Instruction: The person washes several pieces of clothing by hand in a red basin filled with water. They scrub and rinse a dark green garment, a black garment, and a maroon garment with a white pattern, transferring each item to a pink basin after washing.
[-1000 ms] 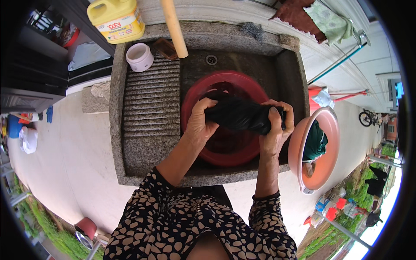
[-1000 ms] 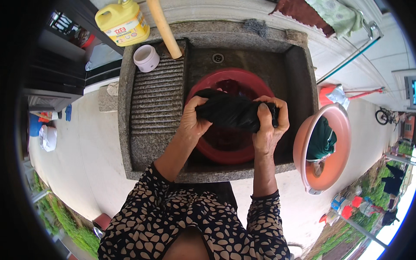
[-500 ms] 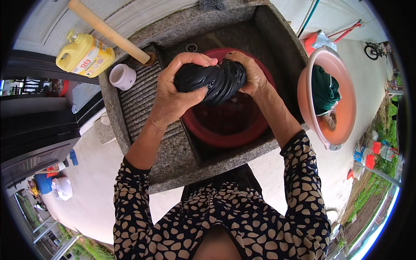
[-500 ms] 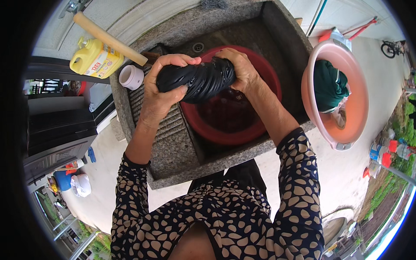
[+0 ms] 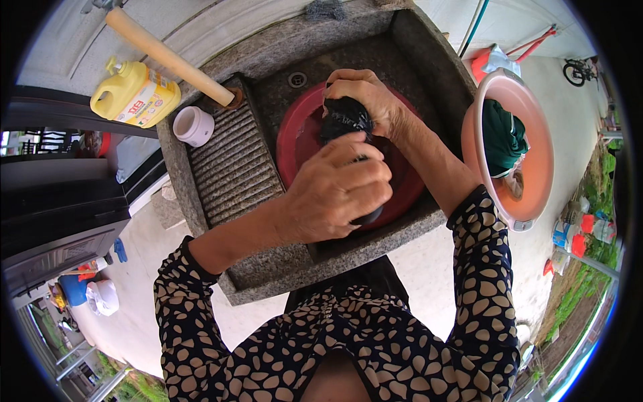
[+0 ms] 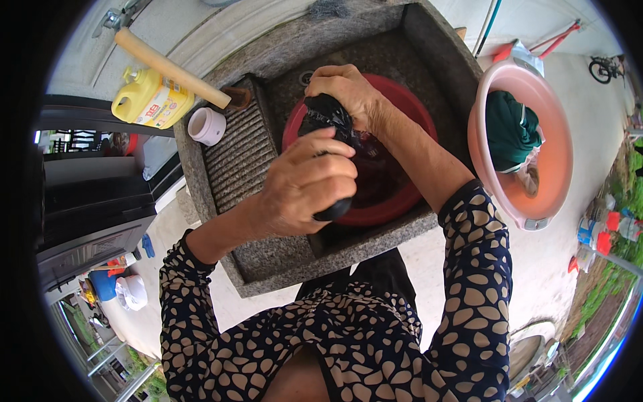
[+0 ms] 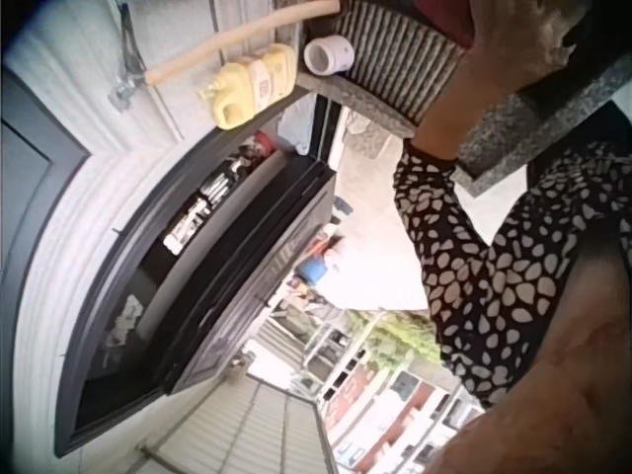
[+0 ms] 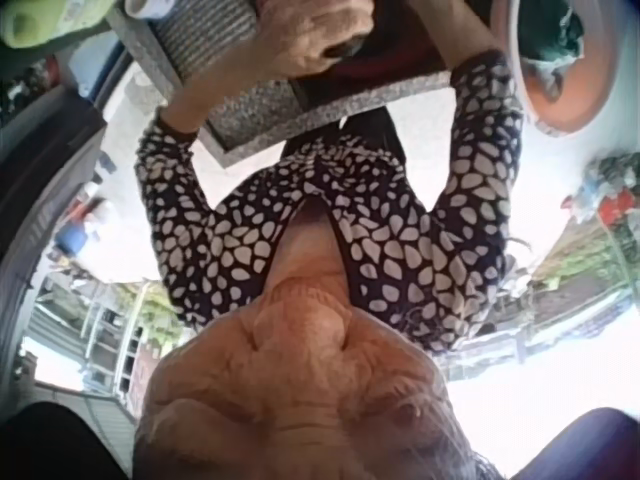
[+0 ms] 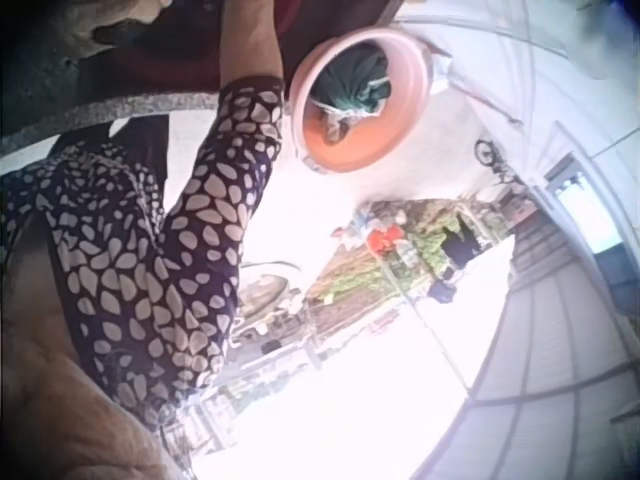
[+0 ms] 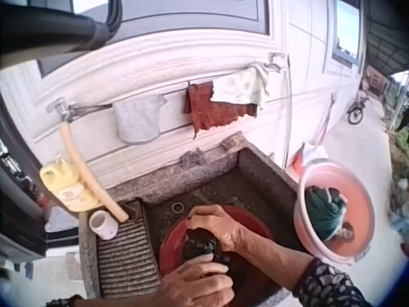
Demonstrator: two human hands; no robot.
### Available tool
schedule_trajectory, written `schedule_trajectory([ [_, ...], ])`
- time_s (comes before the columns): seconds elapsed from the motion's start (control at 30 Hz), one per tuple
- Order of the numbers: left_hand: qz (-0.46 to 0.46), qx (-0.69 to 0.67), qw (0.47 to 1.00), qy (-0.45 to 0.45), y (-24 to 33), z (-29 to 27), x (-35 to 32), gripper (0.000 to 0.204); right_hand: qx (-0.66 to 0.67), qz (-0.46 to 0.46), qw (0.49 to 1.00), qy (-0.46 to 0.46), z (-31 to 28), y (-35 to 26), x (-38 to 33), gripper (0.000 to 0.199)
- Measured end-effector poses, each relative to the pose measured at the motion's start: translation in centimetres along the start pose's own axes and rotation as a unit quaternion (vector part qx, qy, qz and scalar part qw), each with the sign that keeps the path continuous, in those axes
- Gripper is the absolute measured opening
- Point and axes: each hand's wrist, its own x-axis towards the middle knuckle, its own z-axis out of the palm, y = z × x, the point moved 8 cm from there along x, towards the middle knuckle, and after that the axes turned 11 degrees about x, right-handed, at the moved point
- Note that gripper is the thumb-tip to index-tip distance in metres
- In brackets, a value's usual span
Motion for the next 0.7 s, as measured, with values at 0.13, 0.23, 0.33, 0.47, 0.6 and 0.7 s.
schedule_trajectory([
  [0.13,0.054,0.099,0.993,0.029,2.5,3.0,-0.6,0.015,-0.092,-0.057,0.994,-0.019,0.8,-0.2,-0.3,0.008],
  [0.23,0.043,0.111,0.993,0.012,3.0,5.8,-1.4,0.012,-0.104,-0.050,0.993,0.014,0.0,-0.1,-1.1,0.009],
  [0.33,0.062,0.184,0.981,0.012,3.6,8.0,-2.2,0.014,-0.203,-0.064,0.976,0.037,-1.1,-0.2,-1.9,0.010],
  [0.47,0.081,0.258,0.962,-0.018,4.0,11.1,-3.0,0.021,-0.337,-0.099,0.935,0.048,-0.8,-0.7,-2.3,0.008],
  [0.6,0.082,0.321,0.937,-0.113,3.5,14.8,-3.7,0.021,-0.379,-0.114,0.918,0.040,-0.7,0.2,-2.3,0.005],
  [0.7,0.076,0.343,0.926,-0.136,3.0,17.4,-4.3,0.024,-0.387,-0.144,0.910,0.050,-1.5,1.0,-2.3,0.004],
])
